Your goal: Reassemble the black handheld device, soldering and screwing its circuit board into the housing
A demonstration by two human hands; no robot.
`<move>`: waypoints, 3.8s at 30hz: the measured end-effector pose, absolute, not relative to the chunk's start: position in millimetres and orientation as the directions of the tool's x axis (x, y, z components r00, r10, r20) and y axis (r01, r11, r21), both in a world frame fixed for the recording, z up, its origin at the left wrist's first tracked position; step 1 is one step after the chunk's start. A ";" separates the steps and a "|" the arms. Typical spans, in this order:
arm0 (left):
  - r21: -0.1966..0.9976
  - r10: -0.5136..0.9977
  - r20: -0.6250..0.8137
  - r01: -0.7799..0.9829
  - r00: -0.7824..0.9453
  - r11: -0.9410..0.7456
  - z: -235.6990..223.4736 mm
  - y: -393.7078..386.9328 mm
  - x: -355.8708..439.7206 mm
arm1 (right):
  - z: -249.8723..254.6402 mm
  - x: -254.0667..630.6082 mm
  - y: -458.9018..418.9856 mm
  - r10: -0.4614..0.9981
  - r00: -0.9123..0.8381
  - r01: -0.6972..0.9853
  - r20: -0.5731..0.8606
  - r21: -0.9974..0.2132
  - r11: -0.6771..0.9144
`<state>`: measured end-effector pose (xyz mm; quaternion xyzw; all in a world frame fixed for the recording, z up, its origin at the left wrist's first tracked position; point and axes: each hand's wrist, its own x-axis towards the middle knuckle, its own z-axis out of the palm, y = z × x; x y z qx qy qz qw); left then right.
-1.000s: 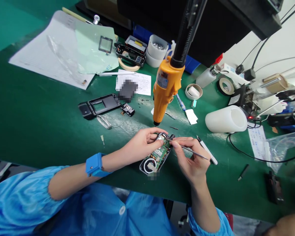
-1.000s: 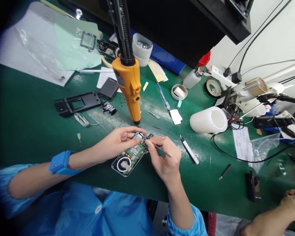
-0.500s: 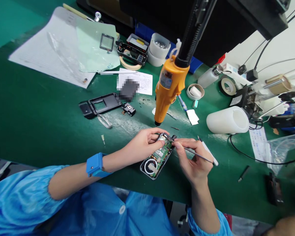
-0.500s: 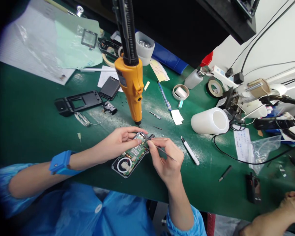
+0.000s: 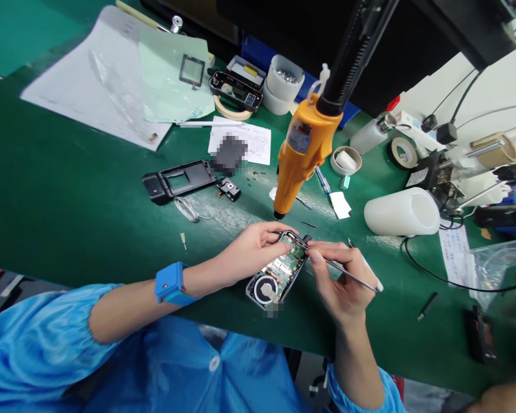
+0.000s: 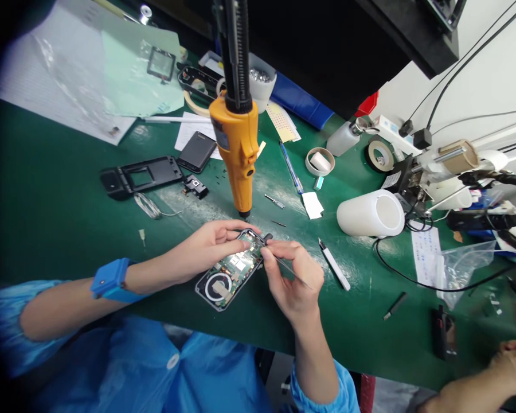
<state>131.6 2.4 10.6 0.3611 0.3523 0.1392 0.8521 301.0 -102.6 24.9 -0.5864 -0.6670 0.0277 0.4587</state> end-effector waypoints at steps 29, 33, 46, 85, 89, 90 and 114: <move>0.730 0.518 -0.486 0.001 0.703 0.683 18.4 5.5 132.1 | 29.3 302.9 -102.5 0.781 -0.015 0.763 0.624 -0.498 0.413; 0.760 0.533 -0.447 -0.010 0.719 0.650 15.8 5.0 130.9 | 29.9 303.1 -102.9 0.772 -0.012 0.765 0.636 -0.491 0.417; 0.821 0.569 -0.371 -0.027 0.734 0.570 6.4 3.0 129.4 | 33.5 304.0 -102.6 0.779 -0.064 0.726 0.624 -0.506 0.465; 0.863 0.594 -0.321 -0.030 0.738 0.504 2.9 0.6 128.3 | 31.1 301.6 -100.2 0.795 -0.023 0.772 0.606 -0.494 0.399; 0.873 0.612 -0.324 -0.021 0.721 0.487 3.1 0.5 128.0 | 30.8 300.9 -100.6 0.799 -0.022 0.782 0.601 -0.487 0.389; 0.875 0.613 -0.322 -0.021 0.721 0.484 3.3 0.4 127.8 | 30.8 300.7 -100.7 0.797 -0.022 0.783 0.603 -0.485 0.389; 0.894 0.624 -0.332 0.025 0.708 0.448 -0.7 -1.2 130.5 | 33.2 299.7 -102.6 0.823 -0.012 0.800 0.568 -0.488 0.349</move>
